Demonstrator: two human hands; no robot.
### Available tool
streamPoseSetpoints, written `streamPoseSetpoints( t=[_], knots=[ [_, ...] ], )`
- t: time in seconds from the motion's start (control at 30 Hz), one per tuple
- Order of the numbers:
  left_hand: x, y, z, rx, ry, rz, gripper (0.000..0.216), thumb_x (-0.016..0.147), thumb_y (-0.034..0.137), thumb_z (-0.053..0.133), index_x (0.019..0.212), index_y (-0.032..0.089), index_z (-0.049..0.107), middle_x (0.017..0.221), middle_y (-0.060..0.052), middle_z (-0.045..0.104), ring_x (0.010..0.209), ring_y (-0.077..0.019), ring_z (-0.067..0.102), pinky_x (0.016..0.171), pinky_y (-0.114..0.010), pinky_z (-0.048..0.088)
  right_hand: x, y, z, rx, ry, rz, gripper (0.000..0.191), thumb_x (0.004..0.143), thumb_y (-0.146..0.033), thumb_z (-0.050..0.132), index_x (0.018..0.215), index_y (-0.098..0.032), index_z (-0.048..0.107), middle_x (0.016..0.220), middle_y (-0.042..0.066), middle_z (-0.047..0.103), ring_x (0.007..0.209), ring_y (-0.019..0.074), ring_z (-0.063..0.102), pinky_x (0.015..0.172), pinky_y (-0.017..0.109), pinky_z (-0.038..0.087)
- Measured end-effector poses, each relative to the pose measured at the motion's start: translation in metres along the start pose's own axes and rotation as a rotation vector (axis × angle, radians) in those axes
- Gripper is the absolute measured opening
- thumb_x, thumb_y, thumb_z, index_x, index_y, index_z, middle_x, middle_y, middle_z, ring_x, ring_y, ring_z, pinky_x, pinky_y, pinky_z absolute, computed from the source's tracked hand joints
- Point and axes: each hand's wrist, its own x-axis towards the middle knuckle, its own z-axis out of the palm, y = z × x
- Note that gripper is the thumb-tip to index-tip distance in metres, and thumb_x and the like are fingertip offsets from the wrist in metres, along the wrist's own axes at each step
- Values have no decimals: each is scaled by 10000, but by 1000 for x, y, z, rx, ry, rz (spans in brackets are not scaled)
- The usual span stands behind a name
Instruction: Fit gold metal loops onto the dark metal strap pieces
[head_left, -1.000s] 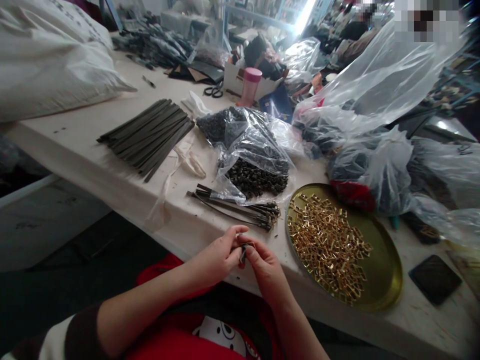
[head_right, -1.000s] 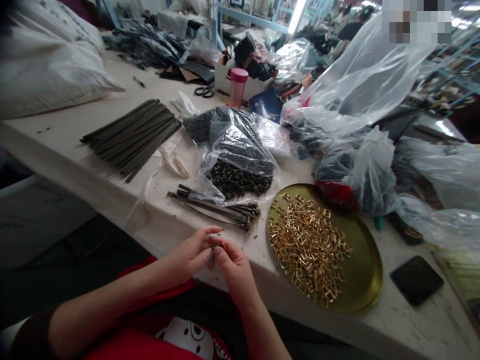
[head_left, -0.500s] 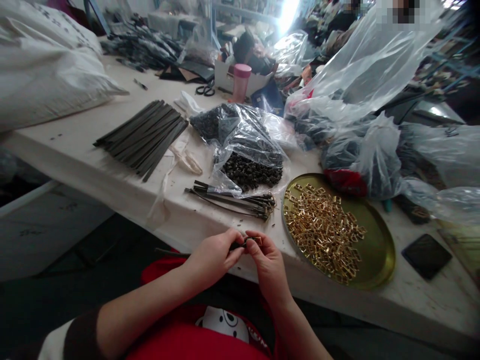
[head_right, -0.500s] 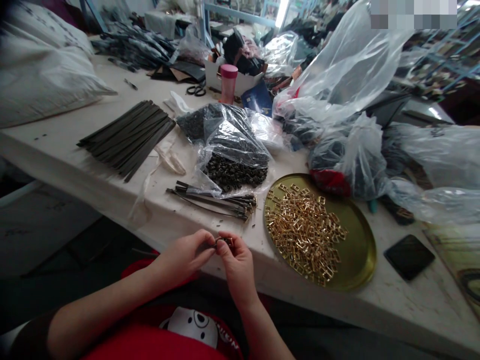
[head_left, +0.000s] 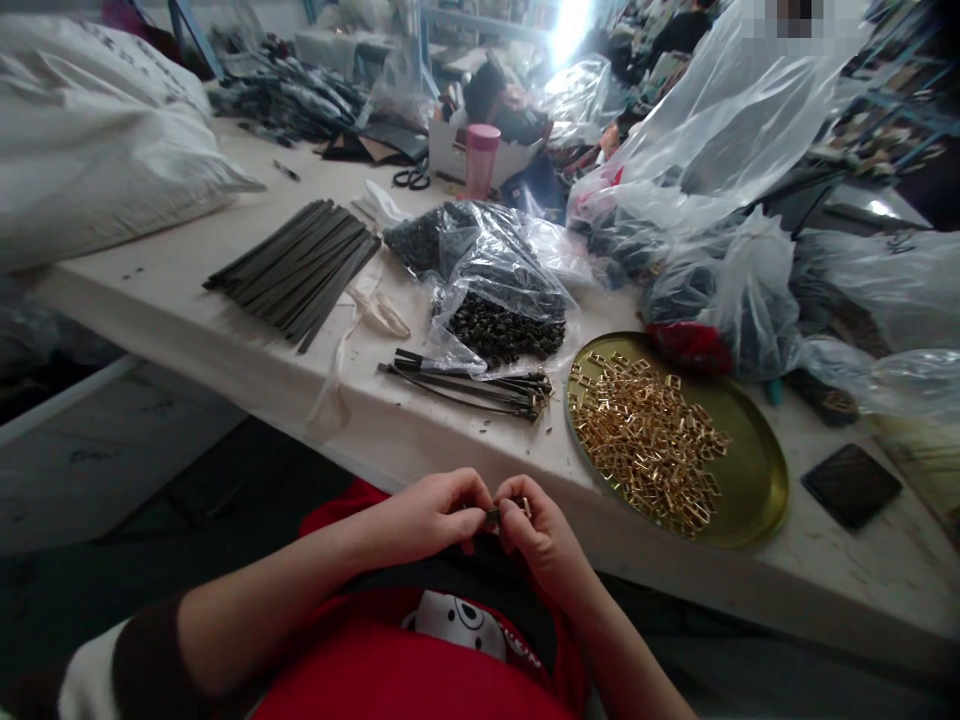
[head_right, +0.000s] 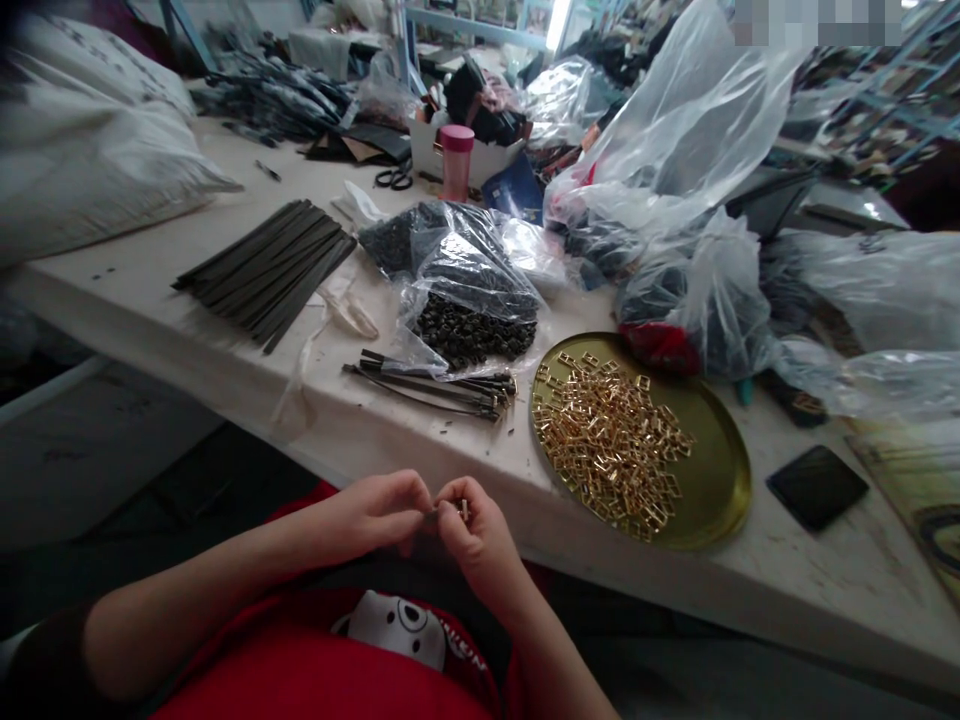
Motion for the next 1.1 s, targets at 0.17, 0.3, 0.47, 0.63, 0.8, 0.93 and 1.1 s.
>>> streamPoseSetpoints(
  t=[0.17, 0.3, 0.47, 0.63, 0.8, 0.93, 1.1],
  knots=[
    [1, -11, -5, -175, -27, -79, 286, 753, 328, 528, 966, 143, 483, 784, -10, 615, 590, -103, 551, 560, -236, 409, -3, 1, -2, 47, 78, 29, 155, 785, -334, 495, 780, -196, 426, 494, -86, 397, 428, 68, 355, 421, 185, 268],
    [3, -13, -4, -235, 9, -74, 248, 731, 315, 572, 890, 136, 508, 769, -5, 610, 581, -91, 526, 561, -233, 413, -3, 2, 1, -9, 134, 8, 149, 763, -321, 518, 756, -196, 438, 504, -81, 394, 438, 70, 348, 413, 185, 270],
    [1, -12, -4, -231, 21, -47, 212, 732, 297, 582, 871, 142, 540, 762, 18, 594, 623, -83, 507, 569, -213, 400, 0, 6, 4, 54, 109, 56, 150, 776, -321, 501, 725, -193, 440, 480, -83, 404, 408, 63, 353, 400, 181, 259],
    [7, -15, -1, -256, 45, -47, 188, 712, 272, 604, 836, 141, 553, 736, 33, 579, 632, -77, 490, 573, -199, 389, -2, 8, 6, 78, 127, 64, 152, 781, -320, 492, 723, -193, 433, 464, -86, 406, 386, 62, 352, 384, 177, 253],
    [11, -17, 3, -202, 53, -40, 176, 734, 283, 582, 820, 130, 574, 698, 33, 563, 594, -72, 458, 545, -190, 366, -4, 3, 2, -190, 188, -39, 122, 754, -286, 524, 694, -187, 483, 502, -62, 437, 433, 72, 374, 398, 183, 285],
    [12, -17, 1, -165, 50, 4, 177, 745, 288, 574, 837, 137, 572, 724, 29, 572, 620, -76, 469, 573, -192, 372, -2, 2, 0, -142, 139, 8, 147, 777, -310, 499, 697, -193, 462, 470, -71, 426, 411, 71, 366, 387, 183, 278],
    [15, -22, 1, -238, -94, -51, 211, 745, 318, 570, 872, 152, 540, 731, 31, 574, 570, -63, 444, 515, -174, 340, -5, 2, 1, -64, 109, 36, 161, 791, -331, 490, 718, -195, 443, 482, -69, 441, 410, 71, 375, 391, 182, 284]
  ],
)
